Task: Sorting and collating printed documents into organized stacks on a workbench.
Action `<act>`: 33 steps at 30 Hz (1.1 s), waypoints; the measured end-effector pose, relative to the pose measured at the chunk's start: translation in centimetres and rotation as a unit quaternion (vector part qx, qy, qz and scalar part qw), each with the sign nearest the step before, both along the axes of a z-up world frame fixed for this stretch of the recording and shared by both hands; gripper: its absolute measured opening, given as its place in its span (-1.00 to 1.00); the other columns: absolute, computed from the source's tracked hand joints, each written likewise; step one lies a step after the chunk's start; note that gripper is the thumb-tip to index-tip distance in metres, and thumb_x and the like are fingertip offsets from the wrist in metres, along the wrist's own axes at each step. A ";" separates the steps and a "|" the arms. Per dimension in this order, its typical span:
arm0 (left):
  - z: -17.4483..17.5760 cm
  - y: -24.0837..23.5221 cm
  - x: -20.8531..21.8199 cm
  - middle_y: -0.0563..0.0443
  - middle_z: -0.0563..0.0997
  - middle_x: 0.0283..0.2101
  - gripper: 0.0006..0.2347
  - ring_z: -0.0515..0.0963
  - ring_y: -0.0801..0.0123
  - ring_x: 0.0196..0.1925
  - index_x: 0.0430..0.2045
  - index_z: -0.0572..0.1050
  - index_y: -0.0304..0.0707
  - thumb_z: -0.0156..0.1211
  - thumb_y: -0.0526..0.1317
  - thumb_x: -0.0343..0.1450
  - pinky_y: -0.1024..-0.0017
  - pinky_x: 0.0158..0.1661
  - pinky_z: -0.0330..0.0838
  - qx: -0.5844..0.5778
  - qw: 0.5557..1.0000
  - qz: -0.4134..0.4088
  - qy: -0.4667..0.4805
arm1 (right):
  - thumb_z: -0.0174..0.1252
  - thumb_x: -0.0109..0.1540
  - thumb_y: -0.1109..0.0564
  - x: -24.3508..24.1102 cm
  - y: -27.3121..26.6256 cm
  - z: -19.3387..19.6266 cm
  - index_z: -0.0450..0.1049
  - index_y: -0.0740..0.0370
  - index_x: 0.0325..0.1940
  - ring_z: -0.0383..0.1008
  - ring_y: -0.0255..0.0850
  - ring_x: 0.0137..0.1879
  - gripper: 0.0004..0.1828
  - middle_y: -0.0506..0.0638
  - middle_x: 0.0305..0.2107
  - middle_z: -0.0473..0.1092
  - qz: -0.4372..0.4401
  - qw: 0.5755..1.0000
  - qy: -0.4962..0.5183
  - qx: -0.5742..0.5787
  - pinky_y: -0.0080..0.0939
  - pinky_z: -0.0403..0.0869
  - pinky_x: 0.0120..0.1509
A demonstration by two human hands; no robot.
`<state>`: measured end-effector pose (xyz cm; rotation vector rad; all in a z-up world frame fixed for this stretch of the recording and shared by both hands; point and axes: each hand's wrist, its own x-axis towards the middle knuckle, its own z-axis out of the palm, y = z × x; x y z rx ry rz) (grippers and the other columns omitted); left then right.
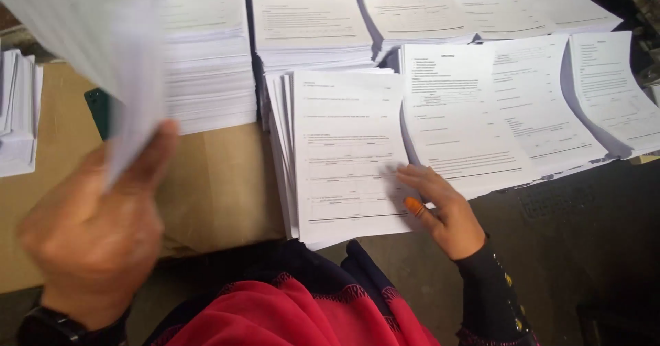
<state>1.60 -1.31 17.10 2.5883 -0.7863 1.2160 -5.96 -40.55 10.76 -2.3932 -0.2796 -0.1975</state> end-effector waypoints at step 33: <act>-3.7 -15.2 0.5 -0.53 0.44 0.09 -0.70 0.35 -0.46 0.18 0.00 0.30 -0.02 -0.09 -0.43 0.43 -0.13 0.07 0.27 -0.117 0.761 -0.147 0.622 | 0.22 0.12 0.19 1.3 -3.1 -3.8 0.63 0.11 -0.35 0.53 -0.19 -0.02 -0.91 -0.09 -0.39 0.56 0.004 0.993 0.043 -0.107 -0.14 0.20 0.50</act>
